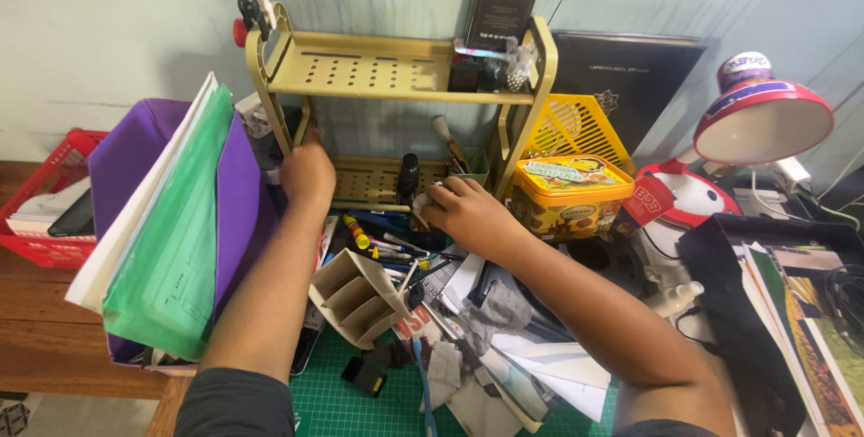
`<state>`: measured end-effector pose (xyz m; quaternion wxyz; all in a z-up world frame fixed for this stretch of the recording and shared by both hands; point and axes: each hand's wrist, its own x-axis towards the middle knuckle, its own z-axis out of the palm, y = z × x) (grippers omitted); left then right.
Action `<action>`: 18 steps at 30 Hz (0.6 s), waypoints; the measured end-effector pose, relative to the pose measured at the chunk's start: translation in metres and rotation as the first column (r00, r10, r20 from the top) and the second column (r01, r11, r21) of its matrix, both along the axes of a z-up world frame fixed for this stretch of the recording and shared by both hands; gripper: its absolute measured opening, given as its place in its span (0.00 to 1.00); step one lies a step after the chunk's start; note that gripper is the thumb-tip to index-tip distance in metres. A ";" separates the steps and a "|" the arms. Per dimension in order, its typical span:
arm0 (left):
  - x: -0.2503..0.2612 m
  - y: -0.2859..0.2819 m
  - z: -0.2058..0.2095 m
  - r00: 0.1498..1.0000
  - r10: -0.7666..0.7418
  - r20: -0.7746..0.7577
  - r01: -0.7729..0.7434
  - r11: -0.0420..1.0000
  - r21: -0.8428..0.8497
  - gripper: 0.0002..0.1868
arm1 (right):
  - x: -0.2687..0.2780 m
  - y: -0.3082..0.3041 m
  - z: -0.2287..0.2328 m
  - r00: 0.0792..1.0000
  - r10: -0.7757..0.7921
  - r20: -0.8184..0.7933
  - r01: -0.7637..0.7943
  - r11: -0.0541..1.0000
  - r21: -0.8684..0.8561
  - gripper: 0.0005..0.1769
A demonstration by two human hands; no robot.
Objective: The person organizes items on a desk and a two-tier wooden shelf, moving color pencils, stationery, and a plastic stencil while rearranging other objects on the desk surface.
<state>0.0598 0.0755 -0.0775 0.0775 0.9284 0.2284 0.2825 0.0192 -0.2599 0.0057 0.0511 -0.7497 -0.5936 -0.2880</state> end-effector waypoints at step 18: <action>0.021 0.012 0.002 0.985 0.063 0.162 -0.119 0.923 0.366 0.26 | 0.021 0.010 -0.037 0.992 0.013 -0.124 -0.018 0.999 -0.045 0.18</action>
